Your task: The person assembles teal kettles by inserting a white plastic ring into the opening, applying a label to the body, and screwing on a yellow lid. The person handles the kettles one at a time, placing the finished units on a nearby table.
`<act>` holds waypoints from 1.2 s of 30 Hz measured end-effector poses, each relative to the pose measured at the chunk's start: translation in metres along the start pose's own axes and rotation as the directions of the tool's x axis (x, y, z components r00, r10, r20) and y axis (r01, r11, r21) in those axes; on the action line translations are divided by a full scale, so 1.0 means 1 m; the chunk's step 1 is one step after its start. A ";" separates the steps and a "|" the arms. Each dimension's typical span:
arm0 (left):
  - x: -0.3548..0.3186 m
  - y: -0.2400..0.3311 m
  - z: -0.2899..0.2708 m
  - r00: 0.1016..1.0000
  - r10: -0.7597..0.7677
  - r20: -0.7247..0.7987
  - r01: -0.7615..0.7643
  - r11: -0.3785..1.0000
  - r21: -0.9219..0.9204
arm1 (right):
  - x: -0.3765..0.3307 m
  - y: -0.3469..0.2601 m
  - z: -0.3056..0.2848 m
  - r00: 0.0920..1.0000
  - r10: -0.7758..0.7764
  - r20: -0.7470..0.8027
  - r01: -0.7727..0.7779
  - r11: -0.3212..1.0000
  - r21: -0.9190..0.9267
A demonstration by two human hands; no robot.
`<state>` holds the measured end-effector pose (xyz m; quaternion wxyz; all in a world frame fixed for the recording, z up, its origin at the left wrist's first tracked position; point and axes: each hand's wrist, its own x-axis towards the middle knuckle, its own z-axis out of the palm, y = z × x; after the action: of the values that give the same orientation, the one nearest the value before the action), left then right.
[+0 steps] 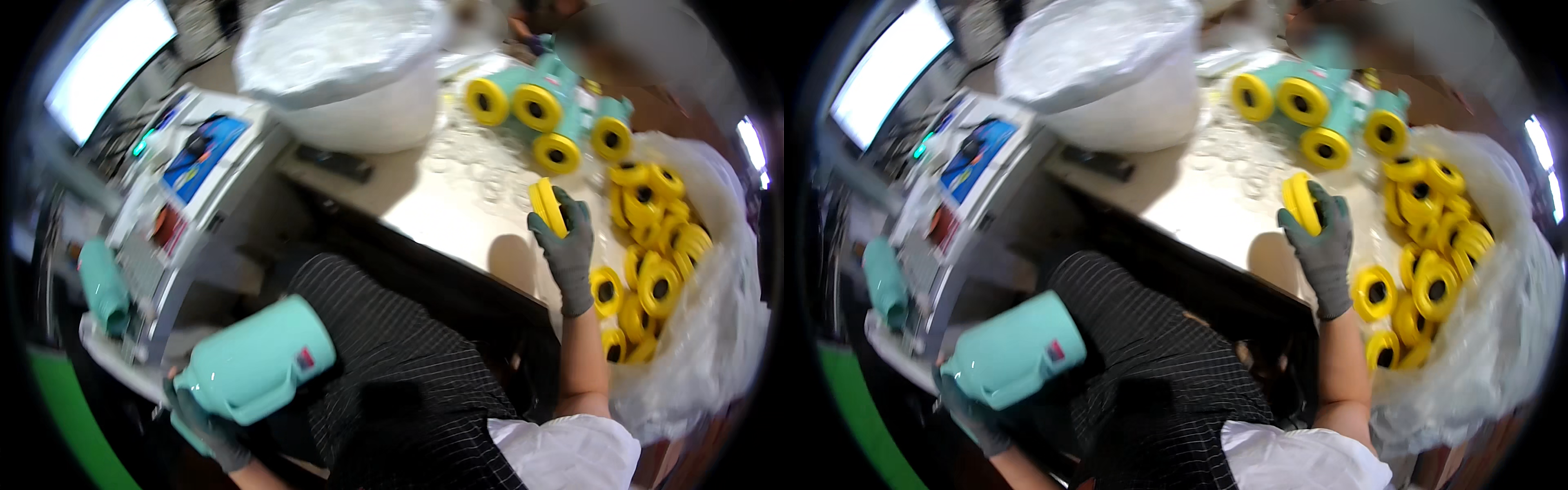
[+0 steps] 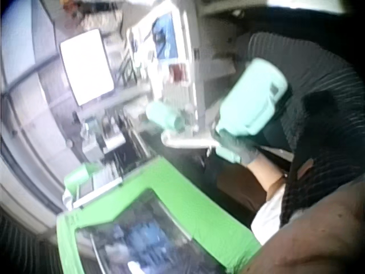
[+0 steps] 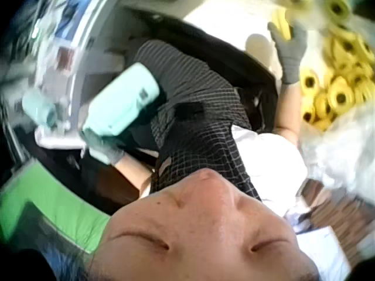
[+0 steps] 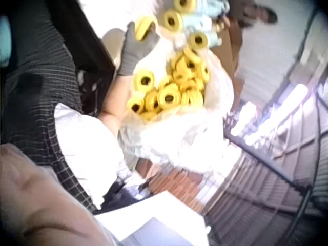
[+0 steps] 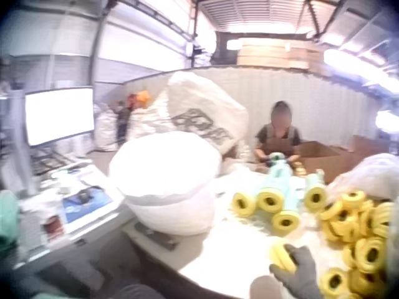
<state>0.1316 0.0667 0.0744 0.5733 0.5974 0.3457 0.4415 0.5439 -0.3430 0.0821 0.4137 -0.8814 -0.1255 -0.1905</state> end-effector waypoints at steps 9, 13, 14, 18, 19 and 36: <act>-0.053 -0.087 0.036 0.931 -0.359 -0.068 0.169 0.588 -0.791 | -0.089 -0.180 0.160 0.704 -0.669 0.238 0.245 0.543 0.803; -0.063 -0.083 0.033 0.900 -0.435 -0.010 0.241 0.518 -0.820 | -0.099 -0.166 0.160 0.584 -0.784 0.211 0.317 0.459 0.830; -0.068 -0.102 0.019 0.901 -0.432 0.029 0.260 0.486 -0.834 | -0.101 -0.165 0.158 0.572 -0.792 0.215 0.323 0.458 0.828; -0.078 -0.117 0.025 0.944 0.017 -0.329 0.013 0.996 0.088 | -0.114 -0.162 0.155 0.604 -0.762 0.233 0.309 0.494 0.813; -0.076 -0.118 0.028 0.928 0.097 -0.360 -0.025 0.979 0.201 | -0.118 -0.161 0.155 0.623 -0.746 0.237 0.304 0.510 0.804; -0.068 0.002 0.086 0.875 0.484 0.007 -0.439 0.788 0.432 | -0.122 -0.099 0.172 0.488 -0.021 0.873 -0.833 0.288 0.473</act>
<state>0.1859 -0.0292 0.0714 0.2868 0.7490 0.3050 0.5136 0.4368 -0.1554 -0.0051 0.7469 -0.5079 -0.0957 0.4182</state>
